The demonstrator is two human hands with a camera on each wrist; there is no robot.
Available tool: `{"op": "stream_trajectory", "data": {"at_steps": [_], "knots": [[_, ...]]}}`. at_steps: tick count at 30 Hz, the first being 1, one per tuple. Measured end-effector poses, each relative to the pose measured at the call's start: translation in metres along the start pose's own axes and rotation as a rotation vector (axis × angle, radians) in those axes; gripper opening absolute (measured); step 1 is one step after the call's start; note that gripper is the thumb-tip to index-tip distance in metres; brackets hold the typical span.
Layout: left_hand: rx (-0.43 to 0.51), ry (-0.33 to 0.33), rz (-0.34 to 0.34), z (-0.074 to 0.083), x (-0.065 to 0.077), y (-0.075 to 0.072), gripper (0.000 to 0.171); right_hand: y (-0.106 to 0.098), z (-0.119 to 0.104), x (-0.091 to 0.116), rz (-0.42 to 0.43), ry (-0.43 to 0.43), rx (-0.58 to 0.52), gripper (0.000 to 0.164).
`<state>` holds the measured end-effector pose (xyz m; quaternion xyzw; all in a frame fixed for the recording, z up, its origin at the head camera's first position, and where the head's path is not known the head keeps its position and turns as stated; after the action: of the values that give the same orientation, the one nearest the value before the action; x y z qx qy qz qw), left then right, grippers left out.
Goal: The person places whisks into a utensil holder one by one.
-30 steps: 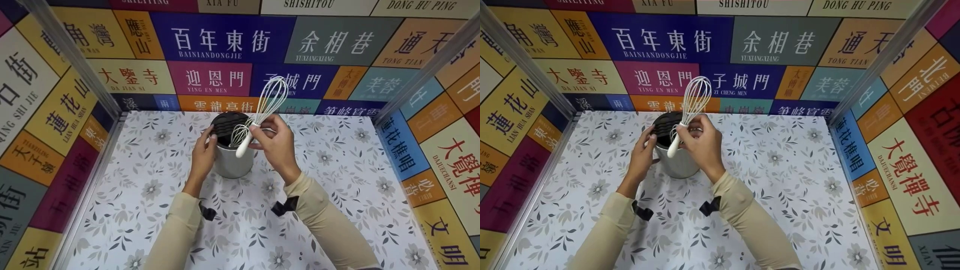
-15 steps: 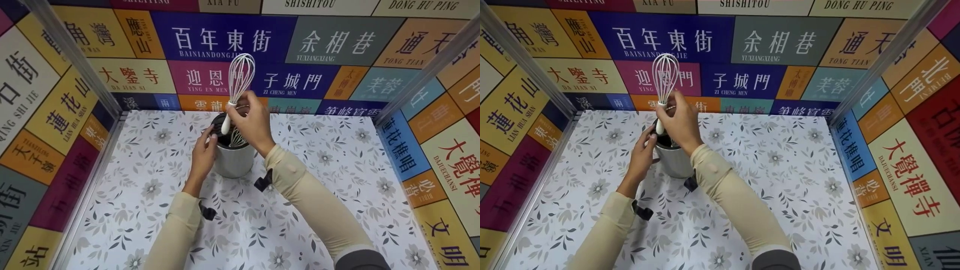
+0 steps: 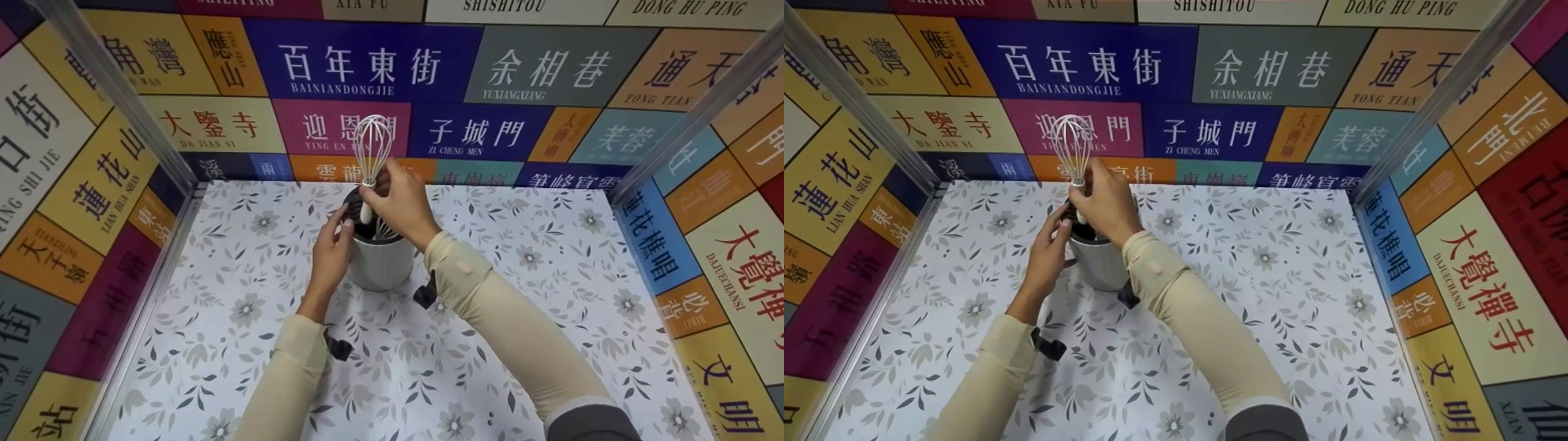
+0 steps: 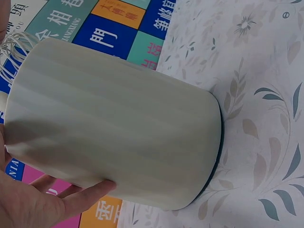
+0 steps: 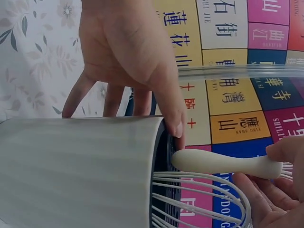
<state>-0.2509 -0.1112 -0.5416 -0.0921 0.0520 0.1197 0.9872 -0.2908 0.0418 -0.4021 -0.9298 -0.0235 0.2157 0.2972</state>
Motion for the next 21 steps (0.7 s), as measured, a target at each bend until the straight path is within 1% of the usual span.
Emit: {"op": "stream_trajectory", "data": {"at_steps": [5, 10, 12, 17, 21], "knots": [[0.002, -0.010, -0.002, 0.0000, 0.0002, 0.0000, 0.045, 0.0031, 0.0025, 0.0032, -0.039, 0.031, 0.015, 0.033], [-0.002, -0.012, -0.007, 0.0005, 0.0002, -0.0001, 0.045, 0.0038, 0.0043, 0.0056, -0.068, 0.045, 0.058, 0.036], [-0.010, -0.012, -0.009, 0.0003, 0.0003, 0.0000, 0.045, 0.0034, 0.0046, 0.0057, -0.068, 0.040, 0.065, 0.042], [-0.025, -0.024, -0.017, 0.0004, 0.0011, 0.0005, 0.045, 0.0022, 0.0048, 0.0058, -0.048, 0.039, 0.037, 0.059], [-0.016, -0.022, -0.022, 0.0011, 0.0007, 0.0009, 0.045, 0.0011, 0.0030, 0.0062, -0.049, 0.045, 0.031, 0.068]]}}
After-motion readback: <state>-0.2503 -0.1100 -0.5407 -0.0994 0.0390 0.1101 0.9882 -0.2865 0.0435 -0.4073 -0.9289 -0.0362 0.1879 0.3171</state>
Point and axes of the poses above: each hand's wrist, its own x-axis away from the middle knuckle, its own y-axis out of the palm, z = x × y, the point moved 4 cm from there along -x, towards the middle knuckle, and after that the axes turned 3 degrees about z, right-handed, at the moved point
